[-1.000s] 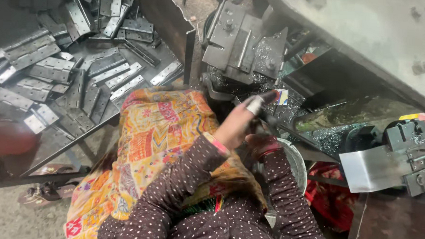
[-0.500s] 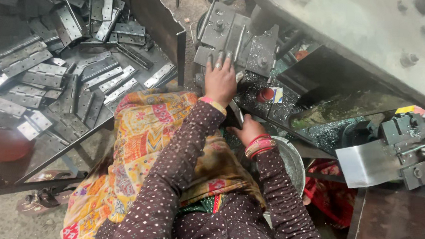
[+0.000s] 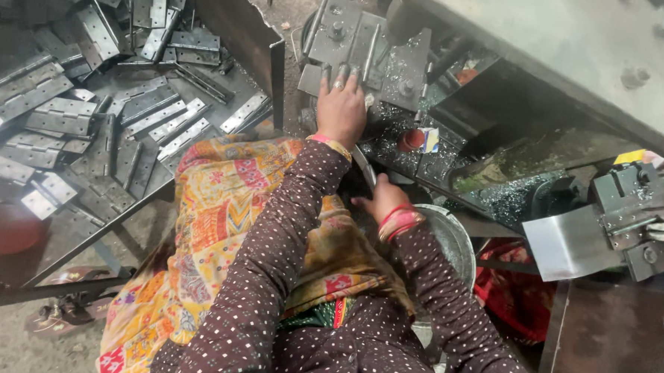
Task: The person uses a press machine to process metal brackets. They pick up individual brackets, place them into the machine die, and then set the processed parts aside.
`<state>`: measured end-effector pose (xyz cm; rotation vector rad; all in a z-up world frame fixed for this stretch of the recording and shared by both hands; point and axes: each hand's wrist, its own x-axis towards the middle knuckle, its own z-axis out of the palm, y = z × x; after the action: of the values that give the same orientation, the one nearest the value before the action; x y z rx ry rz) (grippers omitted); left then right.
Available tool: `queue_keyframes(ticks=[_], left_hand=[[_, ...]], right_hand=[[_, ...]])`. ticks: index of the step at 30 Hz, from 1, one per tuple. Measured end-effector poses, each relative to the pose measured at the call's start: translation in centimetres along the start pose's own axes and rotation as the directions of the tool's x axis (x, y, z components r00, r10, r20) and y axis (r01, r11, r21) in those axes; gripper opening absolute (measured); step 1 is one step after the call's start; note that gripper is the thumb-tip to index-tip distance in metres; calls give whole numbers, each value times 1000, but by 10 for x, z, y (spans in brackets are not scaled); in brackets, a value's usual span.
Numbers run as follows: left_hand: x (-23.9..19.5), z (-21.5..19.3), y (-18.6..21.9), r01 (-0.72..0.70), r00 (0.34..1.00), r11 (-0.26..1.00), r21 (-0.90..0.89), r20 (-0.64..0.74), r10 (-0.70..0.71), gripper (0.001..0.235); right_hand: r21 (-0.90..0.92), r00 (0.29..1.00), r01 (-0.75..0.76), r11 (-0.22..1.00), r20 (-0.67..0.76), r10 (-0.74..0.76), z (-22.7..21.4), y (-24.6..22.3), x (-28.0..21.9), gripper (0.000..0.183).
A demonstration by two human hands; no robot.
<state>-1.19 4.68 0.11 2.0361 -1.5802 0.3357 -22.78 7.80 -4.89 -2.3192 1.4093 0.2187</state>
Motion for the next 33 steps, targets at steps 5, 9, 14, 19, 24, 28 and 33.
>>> queue_keyframes(ticks=[5,9,14,19,24,28,33], left_hand=[[2,7,-2,10,999,999,-44,-39,-12,27],[10,9,0,13,999,1000,-23,35,-12,27],[6,12,-5,-41,999,999,27,3,40,34],[40,26,-16,19,981,1000,22,190,-23,36],[51,49,-19,22,990,1000,-14,141,-20,40],[47,37,-28,31,982,996,-78,189,-16,34],[40,12,-18,-59,985,996,-70,161,70,30]], right_hand=[[78,995,66,995,-83,-60,23,12,-1,70],[170,971,43,985,-239,-1,62,10,-26,54],[76,993,73,994,-94,-66,14,8,-12,68],[-14,998,55,998,-40,-56,-11,13,17,73],[67,963,62,996,-267,-42,90,27,-16,67],[129,990,16,992,-142,2,73,22,-19,63],[105,983,-34,994,-176,52,-30,-14,-20,69]])
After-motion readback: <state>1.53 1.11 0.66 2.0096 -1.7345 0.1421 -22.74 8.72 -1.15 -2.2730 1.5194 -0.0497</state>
